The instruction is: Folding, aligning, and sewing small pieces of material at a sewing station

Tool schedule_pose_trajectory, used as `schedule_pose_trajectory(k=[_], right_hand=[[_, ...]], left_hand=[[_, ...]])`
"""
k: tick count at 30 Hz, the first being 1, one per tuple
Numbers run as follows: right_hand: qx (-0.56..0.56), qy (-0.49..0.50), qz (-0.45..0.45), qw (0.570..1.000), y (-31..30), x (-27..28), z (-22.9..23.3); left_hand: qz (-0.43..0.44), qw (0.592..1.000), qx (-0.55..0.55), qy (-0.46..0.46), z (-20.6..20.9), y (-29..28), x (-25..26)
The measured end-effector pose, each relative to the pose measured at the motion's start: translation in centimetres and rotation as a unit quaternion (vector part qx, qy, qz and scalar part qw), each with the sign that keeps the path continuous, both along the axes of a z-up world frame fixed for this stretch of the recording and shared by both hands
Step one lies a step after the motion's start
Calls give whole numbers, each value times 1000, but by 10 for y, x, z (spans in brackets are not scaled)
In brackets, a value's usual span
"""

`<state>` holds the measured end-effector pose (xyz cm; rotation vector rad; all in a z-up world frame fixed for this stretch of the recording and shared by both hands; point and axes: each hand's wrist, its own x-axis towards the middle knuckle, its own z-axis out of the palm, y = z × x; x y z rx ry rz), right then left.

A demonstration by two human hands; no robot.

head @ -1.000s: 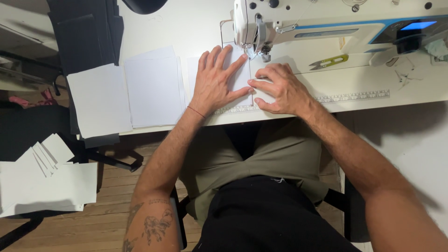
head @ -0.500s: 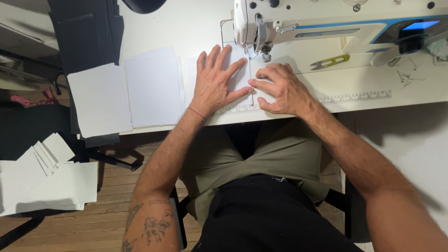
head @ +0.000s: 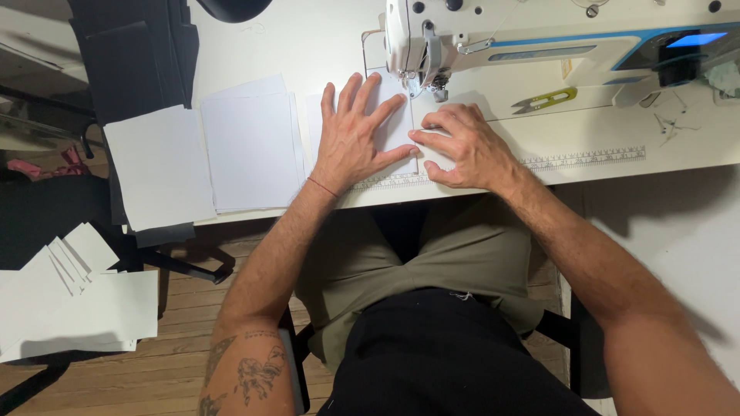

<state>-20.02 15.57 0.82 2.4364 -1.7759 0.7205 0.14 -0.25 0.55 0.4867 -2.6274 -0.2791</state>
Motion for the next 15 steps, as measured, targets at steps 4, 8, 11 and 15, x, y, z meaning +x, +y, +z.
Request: schedule_pose_trajectory(k=[4,8,11,15], right_hand=[[6,-10,0,1000,0,0,1],[7,-3,1,1000,1,1,1],[2,-3,0,1000,1,1,0],[1,-6,1,1000,1,0,1]], left_hand=[[2,1000,0,-7,0,0,0],[-1,1000,0,-6,2,0,1],[-1,1000,-1,-5,1,0,1],[2,1000,2,-1,0,1,0]])
